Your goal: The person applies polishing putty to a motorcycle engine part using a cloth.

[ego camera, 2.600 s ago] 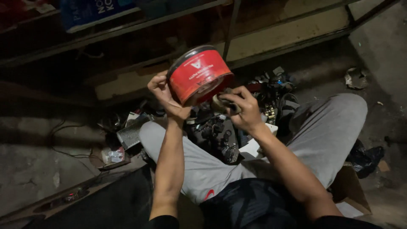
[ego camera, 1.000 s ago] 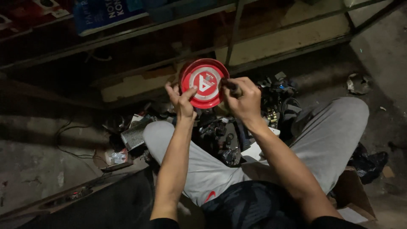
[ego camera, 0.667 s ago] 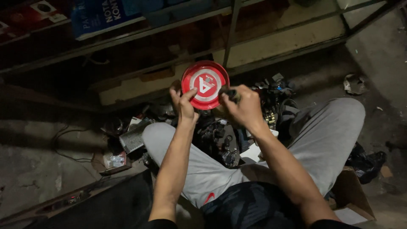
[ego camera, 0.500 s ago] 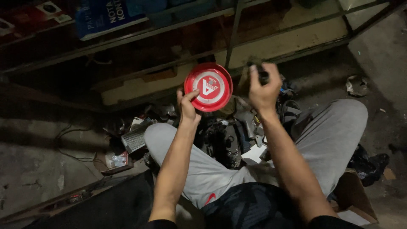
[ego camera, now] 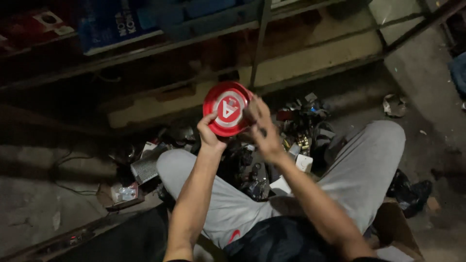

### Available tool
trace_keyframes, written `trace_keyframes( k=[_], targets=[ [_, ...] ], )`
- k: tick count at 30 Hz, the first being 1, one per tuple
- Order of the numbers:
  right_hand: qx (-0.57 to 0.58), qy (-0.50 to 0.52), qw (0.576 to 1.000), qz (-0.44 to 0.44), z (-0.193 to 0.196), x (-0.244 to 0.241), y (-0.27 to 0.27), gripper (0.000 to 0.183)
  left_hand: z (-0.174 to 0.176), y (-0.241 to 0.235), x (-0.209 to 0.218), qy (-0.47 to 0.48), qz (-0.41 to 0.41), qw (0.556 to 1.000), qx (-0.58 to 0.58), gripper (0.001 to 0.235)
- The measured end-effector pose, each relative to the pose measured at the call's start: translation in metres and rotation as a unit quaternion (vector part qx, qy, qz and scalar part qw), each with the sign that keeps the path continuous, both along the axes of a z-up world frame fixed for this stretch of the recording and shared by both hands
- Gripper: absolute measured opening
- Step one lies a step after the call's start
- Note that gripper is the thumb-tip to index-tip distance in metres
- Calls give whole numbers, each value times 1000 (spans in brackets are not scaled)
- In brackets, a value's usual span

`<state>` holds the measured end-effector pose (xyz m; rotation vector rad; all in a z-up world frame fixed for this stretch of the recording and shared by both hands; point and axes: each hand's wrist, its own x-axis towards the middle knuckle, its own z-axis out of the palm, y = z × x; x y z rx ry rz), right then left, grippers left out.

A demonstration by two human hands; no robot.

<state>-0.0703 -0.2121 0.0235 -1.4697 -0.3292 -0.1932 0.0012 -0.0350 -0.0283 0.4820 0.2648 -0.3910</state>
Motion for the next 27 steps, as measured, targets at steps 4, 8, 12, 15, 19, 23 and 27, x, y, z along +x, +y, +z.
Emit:
trace_keyframes(
  k=[4, 8, 12, 15, 19, 23, 27],
  targets=[
    [-254, -151, 947, -124, -8, 6, 2, 58, -2, 6, 2, 2, -21, 999, 48, 65],
    [-251, -121, 956, -95, 26, 53, -22, 58, -2, 5, -5, -65, -88, 994, 14, 64],
    [-16, 286, 943, 170, 23, 89, -43, 56, 2, -8, -20, -62, -123, 990, 16, 62],
    [7, 255, 946, 198, 9, 73, -54, 56, -20, -12, -15, -79, -152, 985, 1, 54],
    [75, 287, 944, 144, -35, 42, -60, 57, -58, -10, -7, -130, -164, 973, 96, 46],
    [239, 324, 916, -6, -90, 28, -73, 42, -65, -22, -10, -13, -95, 994, 48, 40],
    [262, 236, 925, -145, -119, 20, -72, 39, -14, -64, -54, -121, 13, 948, 295, 50]
  ],
)
